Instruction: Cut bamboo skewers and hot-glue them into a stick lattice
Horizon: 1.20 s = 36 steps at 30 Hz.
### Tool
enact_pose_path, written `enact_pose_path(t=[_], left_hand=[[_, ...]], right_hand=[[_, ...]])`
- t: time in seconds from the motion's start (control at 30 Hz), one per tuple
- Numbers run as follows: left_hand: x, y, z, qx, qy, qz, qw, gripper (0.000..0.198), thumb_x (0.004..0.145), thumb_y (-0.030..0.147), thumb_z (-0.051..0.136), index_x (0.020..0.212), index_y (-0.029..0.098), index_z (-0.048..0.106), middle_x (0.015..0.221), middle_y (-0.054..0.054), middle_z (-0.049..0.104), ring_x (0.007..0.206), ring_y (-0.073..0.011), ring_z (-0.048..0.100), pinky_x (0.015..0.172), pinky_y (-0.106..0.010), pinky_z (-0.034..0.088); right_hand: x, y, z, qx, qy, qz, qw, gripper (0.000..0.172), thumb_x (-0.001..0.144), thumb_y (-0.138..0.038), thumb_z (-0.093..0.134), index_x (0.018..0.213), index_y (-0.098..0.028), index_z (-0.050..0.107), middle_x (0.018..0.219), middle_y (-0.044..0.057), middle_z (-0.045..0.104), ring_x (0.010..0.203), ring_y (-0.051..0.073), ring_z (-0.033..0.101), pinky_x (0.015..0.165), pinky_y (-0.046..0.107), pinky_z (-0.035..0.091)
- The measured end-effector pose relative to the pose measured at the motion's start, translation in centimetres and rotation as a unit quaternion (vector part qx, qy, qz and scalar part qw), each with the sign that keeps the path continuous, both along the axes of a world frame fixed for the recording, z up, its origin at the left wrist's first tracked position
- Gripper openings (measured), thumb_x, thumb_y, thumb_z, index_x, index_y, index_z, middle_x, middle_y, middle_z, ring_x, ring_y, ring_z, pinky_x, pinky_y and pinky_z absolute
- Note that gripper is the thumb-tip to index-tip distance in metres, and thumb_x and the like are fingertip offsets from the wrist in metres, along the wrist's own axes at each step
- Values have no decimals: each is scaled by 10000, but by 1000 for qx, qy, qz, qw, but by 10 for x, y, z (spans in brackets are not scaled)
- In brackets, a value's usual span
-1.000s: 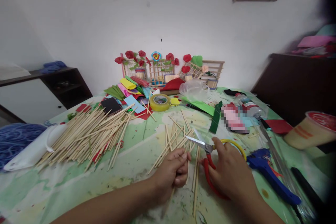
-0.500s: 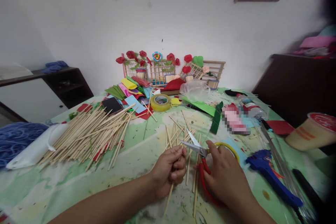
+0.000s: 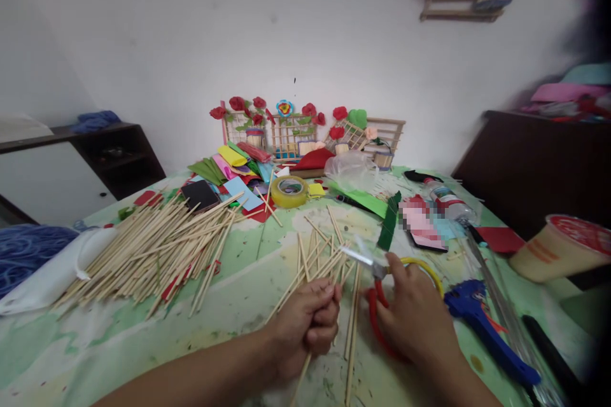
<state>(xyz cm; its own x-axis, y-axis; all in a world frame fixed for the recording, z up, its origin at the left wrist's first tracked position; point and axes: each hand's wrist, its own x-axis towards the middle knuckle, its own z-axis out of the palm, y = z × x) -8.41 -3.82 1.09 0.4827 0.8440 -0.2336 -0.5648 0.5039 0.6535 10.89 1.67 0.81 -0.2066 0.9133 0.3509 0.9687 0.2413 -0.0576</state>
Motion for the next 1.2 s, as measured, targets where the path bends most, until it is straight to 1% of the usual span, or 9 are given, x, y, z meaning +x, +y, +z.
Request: enact_pose_path(t=[0.07,0.13,0.27,0.43,0.7,0.8,0.97,1.1,1.2], left_hand=[[1,-1,0,5,2,-16,1000,164,825,299,494,735,175,434,454,99,249,320,-17,129,331,-149,65],[-1,2,0,10,3,14,1000,160,815,300,508,745,176,434,452,101,257,320,-18,138,334,-152,68],[-12,16,-1,3,8,96,995,141,795,286,539,809,182,445,477,105,275,335,-17,151,351,-154,81],[-16,21,-2,19,40,114,993,144,806,306,511,789,186,434,476,101,269,333,-22,171,353,-160,87],[-6,14,-6,74,84,128,985,192,807,343,520,769,169,447,467,94,302,320,-18,200,347,-166,98],[-6,14,-7,69,82,132,985,214,798,361,533,761,171,441,470,94,306,321,-18,206,345,-165,102],[-9,18,-5,37,76,191,978,223,771,343,561,739,177,416,474,97,304,330,-18,223,351,-157,122],[-9,17,-3,29,75,160,984,192,776,333,540,747,179,428,462,95,316,308,-21,244,331,-164,96],[-6,14,-5,33,88,113,989,168,790,331,514,762,177,453,451,91,334,282,-26,263,308,-172,67]], right_hand=[[15,11,5,17,1,-65,998,605,797,-516,451,1199,-63,457,801,134,549,773,289,532,656,363,396],[26,15,10,40,13,-89,995,623,790,-545,445,1184,-63,454,807,143,562,787,303,536,664,374,400],[18,3,8,46,65,-16,997,589,781,-499,492,1217,-109,419,913,139,568,845,288,543,708,374,410],[-9,-15,-1,-26,81,75,994,550,771,-421,523,1232,-136,428,939,117,558,862,261,547,739,366,411],[-18,-25,-10,-38,87,92,991,615,753,-465,545,1263,-145,420,926,106,535,884,265,530,771,381,412],[-18,-24,-13,-48,84,95,991,619,744,-466,557,1255,-141,429,934,109,542,897,271,530,781,385,411],[-11,-13,-19,-68,75,51,994,623,741,-458,546,1258,-126,439,956,121,552,925,288,532,816,403,402],[-5,-6,-23,-60,71,-15,996,685,698,-444,564,1284,-116,424,1079,146,526,1008,336,490,843,465,381],[-2,-5,-23,-39,92,0,995,651,680,-359,562,1281,-142,435,1177,146,474,1071,340,451,883,489,353]])
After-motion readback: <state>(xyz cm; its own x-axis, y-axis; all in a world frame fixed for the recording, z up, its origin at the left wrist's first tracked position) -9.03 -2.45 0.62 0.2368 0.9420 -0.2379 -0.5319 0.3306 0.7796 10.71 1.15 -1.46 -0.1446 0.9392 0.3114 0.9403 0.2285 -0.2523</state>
